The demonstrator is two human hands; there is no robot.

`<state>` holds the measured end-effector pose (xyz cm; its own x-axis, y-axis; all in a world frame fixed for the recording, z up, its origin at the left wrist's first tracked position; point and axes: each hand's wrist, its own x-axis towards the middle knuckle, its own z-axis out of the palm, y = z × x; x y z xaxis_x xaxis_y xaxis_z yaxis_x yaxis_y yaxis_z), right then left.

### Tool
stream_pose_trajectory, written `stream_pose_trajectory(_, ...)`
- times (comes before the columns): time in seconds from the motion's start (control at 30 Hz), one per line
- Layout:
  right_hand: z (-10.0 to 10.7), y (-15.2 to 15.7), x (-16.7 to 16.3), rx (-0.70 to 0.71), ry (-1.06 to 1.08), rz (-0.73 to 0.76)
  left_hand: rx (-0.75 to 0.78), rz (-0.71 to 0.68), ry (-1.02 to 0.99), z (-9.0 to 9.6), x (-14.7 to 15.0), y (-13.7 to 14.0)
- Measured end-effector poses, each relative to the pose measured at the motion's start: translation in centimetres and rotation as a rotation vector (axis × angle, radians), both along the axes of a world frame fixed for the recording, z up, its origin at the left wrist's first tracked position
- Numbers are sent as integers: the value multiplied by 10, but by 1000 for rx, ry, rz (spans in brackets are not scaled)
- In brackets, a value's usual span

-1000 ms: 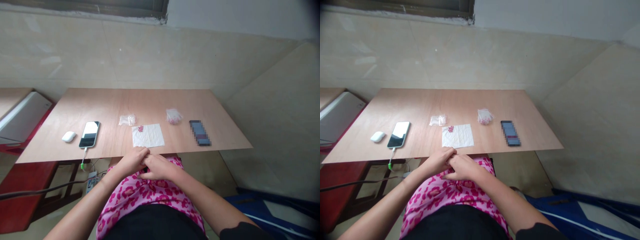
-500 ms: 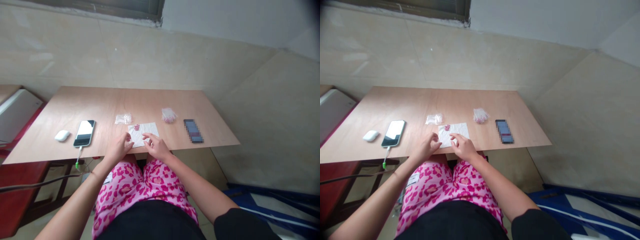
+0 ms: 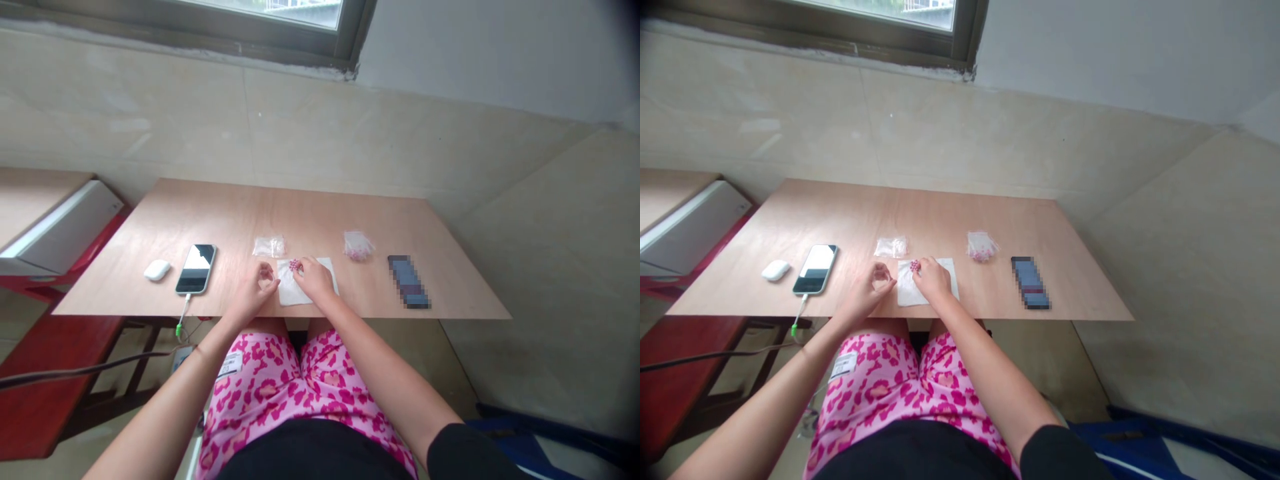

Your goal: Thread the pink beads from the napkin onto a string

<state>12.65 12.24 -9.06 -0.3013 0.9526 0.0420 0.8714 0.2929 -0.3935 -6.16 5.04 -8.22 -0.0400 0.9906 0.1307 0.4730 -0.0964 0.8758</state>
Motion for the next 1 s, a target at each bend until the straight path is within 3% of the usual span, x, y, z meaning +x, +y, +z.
stream_pose_trajectory(0.17, 4, 1, 1, -22, 98, -26, 19, 8, -39, 5, 0, 2)
stream_pose_trajectory(0.3, 32, -11, -5, -53, 482, -20, 27, -10, -91, 7, 0, 2)
stream_pose_trajectory(0.37, 50, -19, -12, -41, 653, 56, 35, -36, -126, 5, 1, 2)
stream_pose_trajectory(0.43, 62, -24, -18, -37, 687, 194, 45, -68, -178, 4, 1, 3)
stream_pose_trajectory(0.5, 62, -21, -19, -59, 660, 260, 45, -83, -218, 5, 0, 3)
stream_pose_trajectory(0.67, 25, 4, 6, -152, 496, -9, 0, -40, -252, 14, -3, 1)
stream_pose_trajectory(0.77, 5, 10, 15, -154, 285, -29, -28, -8, -344, 19, -3, 1)
stream_pose_trajectory(1.0, -1, 0, -11, -86, 18, -47, -80, 20, -477, 18, -4, 1)
